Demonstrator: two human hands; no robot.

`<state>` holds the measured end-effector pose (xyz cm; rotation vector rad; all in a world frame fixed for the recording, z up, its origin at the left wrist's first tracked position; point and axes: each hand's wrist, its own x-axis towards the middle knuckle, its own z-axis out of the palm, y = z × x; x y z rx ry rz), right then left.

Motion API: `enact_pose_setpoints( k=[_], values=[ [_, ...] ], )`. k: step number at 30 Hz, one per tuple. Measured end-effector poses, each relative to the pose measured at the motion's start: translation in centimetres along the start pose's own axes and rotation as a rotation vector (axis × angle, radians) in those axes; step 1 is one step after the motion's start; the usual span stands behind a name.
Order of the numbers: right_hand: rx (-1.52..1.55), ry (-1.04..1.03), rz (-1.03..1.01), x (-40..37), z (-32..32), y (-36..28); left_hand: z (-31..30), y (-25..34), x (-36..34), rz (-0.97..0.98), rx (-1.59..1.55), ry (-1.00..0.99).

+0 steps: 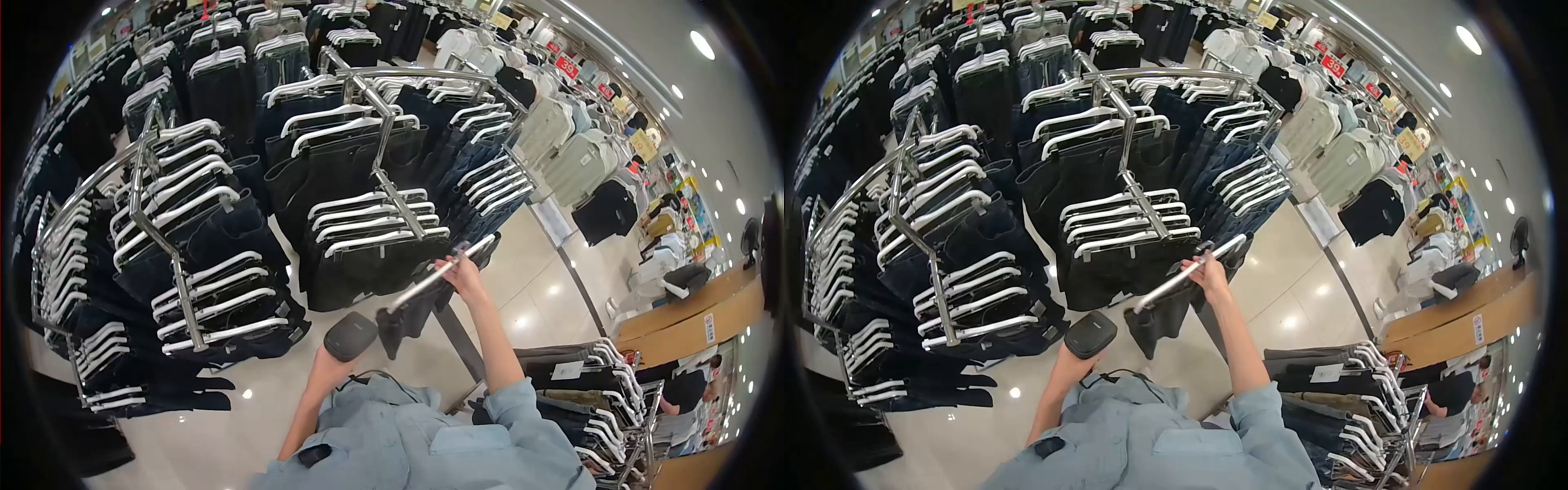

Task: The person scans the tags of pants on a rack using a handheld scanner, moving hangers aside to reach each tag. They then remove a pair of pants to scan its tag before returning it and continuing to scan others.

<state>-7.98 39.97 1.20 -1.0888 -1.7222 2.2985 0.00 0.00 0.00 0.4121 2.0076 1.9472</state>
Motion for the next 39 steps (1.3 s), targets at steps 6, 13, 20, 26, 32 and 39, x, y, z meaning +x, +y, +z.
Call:
enact_pose_setpoints(
  k=[6,13,20,26,32,39],
  values=[
    [0.062,-0.151,-0.114,3.5,4.6,0.6,0.0,2.5,0.1,-0.22,-0.091,0.077],
    [0.177,-0.124,-0.04,5.0,6.7,2.0,0.2,2.5,0.6,-0.239,-0.085,0.135],
    [0.229,-0.14,-0.167,4.6,7.8,0.9,1.0,2.3,1.8,-0.277,-0.07,0.108],
    [0.09,-0.076,-0.182,4.4,10.2,6.0,1.6,3.6,3.4,-0.31,-0.023,0.039],
    [0.174,-0.13,-0.206,5.5,11.1,5.9,1.7,2.7,4.9,-0.291,0.002,0.006],
    [0.164,0.027,-0.257,6.5,12.0,8.1,1.1,1.7,6.1,-0.284,0.004,-0.112]
  ],
)
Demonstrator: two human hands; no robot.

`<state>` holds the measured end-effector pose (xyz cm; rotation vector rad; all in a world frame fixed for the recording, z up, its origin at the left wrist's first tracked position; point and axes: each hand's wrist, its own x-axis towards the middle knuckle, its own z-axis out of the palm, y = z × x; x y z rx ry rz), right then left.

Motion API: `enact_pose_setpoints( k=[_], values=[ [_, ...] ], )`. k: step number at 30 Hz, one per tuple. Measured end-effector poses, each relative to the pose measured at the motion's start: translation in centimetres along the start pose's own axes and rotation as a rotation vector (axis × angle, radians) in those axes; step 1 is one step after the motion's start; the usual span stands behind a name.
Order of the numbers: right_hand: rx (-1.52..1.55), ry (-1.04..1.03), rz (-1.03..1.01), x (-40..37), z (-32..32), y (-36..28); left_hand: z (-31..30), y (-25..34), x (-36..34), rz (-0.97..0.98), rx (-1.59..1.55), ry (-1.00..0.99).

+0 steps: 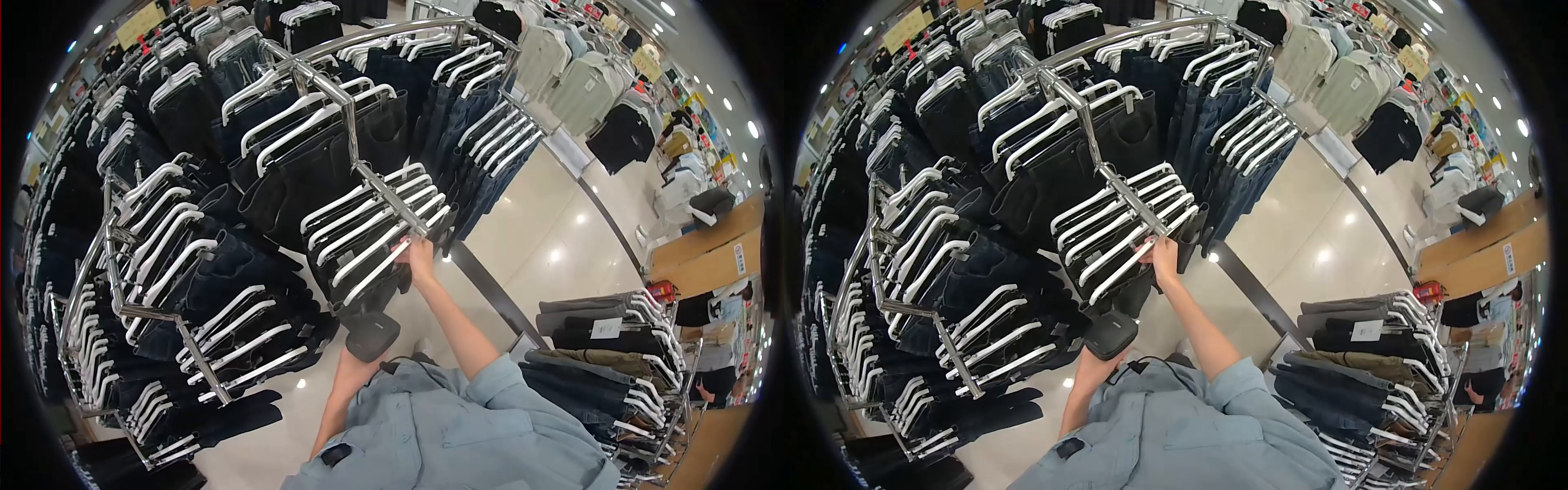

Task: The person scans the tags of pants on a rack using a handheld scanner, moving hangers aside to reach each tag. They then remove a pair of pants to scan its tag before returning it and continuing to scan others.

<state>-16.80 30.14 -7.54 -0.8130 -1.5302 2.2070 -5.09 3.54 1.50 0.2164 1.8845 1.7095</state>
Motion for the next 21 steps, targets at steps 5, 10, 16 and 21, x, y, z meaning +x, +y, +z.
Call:
enact_pose_setpoints(
  k=[5,10,16,21],
  values=[
    [-0.08,0.074,-0.045,0.7,-0.2,0.7,-0.8,0.1,1.1,-0.036,0.057,-0.092],
    [-0.138,0.142,-0.098,0.4,-0.2,0.9,-1.5,1.2,1.5,-0.07,0.079,-0.155],
    [-0.291,0.125,-0.078,-0.6,-0.7,-0.4,-2.0,1.2,1.8,-0.067,0.08,-0.201],
    [-0.385,0.081,-0.068,-1.0,-1.1,-1.0,-2.0,0.0,2.3,0.098,0.068,-0.101]
  ],
)
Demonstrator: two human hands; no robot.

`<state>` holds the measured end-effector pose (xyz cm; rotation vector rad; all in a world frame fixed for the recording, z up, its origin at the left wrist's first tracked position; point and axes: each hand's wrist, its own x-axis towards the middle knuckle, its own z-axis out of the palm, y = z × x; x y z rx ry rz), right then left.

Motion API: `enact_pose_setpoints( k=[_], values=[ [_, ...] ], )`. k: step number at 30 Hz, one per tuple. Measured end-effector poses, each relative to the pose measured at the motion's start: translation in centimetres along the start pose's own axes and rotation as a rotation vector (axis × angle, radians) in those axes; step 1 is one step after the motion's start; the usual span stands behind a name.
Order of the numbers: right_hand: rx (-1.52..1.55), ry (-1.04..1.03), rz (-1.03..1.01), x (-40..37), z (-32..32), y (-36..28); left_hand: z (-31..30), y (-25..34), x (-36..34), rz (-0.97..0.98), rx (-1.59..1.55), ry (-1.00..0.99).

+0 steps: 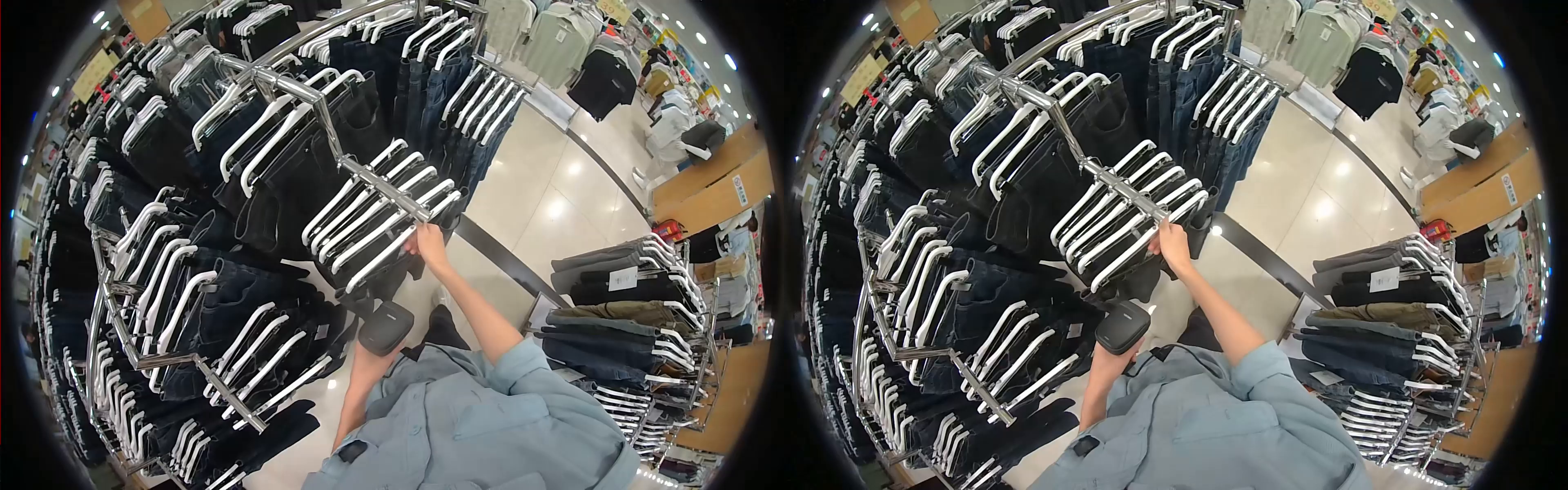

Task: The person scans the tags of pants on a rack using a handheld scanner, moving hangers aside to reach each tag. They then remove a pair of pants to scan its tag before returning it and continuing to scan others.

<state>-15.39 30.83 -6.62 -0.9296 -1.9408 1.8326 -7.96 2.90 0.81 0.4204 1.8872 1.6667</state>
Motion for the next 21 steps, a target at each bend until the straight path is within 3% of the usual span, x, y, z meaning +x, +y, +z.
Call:
enact_pose_setpoints(
  k=[3,7,9,12,15,16,18,21],
  values=[
    [-0.063,-0.027,0.009,0.0,-0.8,-0.5,-0.2,1.1,0.5,-0.163,-0.04,0.005],
    [-0.15,-0.129,0.089,-0.3,-3.0,-2.5,0.7,1.9,2.0,-0.182,-0.086,0.06],
    [-0.427,-0.209,0.085,-0.4,-4.8,-3.8,1.0,1.6,3.3,-0.146,-0.016,0.067],
    [-0.73,-0.092,-0.144,0.1,-7.2,-5.5,1.8,3.2,4.6,-0.14,-0.055,0.125],
    [-0.771,-0.012,-0.43,1.0,-8.1,-9.2,2.8,5.1,6.5,-0.193,-0.095,0.181],
    [-0.767,-0.022,-0.428,1.6,-8.2,-9.7,3.1,5.2,7.1,-0.199,-0.093,0.19],
    [-0.615,-0.166,-0.757,3.5,-8.0,-10.5,3.7,5.3,8.4,-0.197,-0.111,0.195],
    [-0.662,-0.358,-0.842,6.4,-7.5,-9.4,4.4,6.0,9.9,-0.146,-0.141,0.197]
  ],
)
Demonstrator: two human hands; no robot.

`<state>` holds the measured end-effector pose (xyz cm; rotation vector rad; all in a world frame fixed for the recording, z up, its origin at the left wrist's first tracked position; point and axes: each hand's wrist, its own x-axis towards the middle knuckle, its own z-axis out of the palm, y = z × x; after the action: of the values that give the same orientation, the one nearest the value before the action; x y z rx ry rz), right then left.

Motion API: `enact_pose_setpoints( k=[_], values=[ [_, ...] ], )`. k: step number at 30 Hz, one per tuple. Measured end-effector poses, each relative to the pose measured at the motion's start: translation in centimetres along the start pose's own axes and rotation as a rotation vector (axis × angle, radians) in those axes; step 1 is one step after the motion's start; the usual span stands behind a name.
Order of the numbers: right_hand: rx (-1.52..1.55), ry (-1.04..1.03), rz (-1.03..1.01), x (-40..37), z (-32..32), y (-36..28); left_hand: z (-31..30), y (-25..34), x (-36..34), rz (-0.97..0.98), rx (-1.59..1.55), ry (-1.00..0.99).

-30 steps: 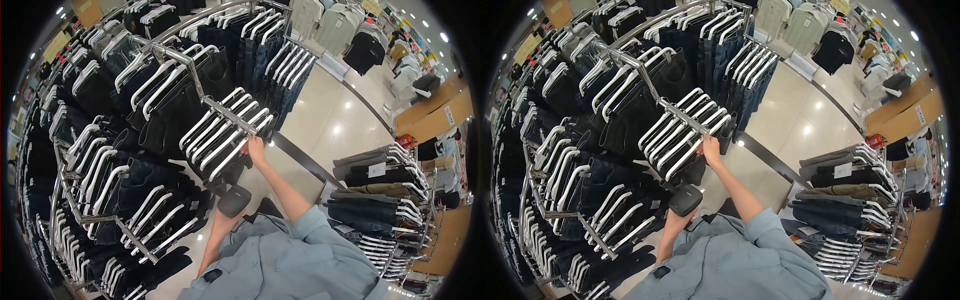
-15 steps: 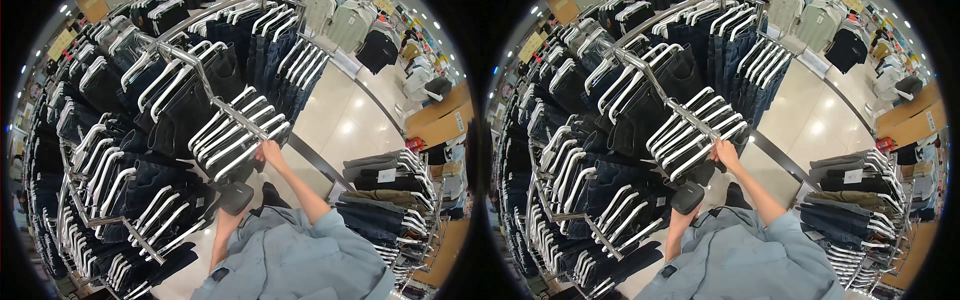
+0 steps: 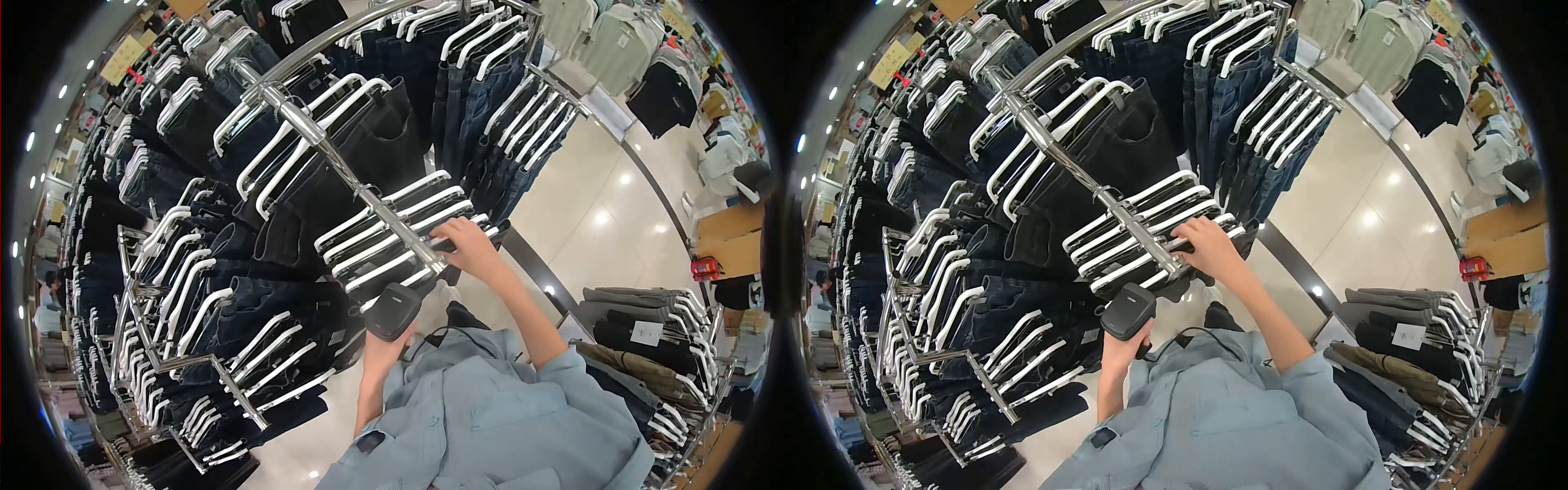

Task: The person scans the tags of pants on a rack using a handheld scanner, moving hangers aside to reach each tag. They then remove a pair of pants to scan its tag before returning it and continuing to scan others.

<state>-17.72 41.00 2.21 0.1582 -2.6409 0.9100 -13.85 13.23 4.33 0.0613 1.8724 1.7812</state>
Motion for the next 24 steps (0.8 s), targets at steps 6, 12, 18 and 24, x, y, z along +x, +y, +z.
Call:
enact_pose_setpoints(
  k=[6,12,18,24],
  values=[
    [0.025,-0.198,-0.037,2.2,2.0,1.8,1.7,0.8,0.7,-0.009,0.028,0.109],
    [-0.004,-0.147,-0.105,4.2,3.5,3.1,2.9,0.7,0.5,-0.047,-0.026,0.201],
    [0.043,-0.199,-0.166,6.6,3.3,3.5,4.2,0.2,0.2,-0.03,-0.049,0.316],
    [0.052,-0.198,-0.282,8.0,4.1,4.7,5.8,0.1,-0.7,-0.039,-0.097,0.362]
  ],
)
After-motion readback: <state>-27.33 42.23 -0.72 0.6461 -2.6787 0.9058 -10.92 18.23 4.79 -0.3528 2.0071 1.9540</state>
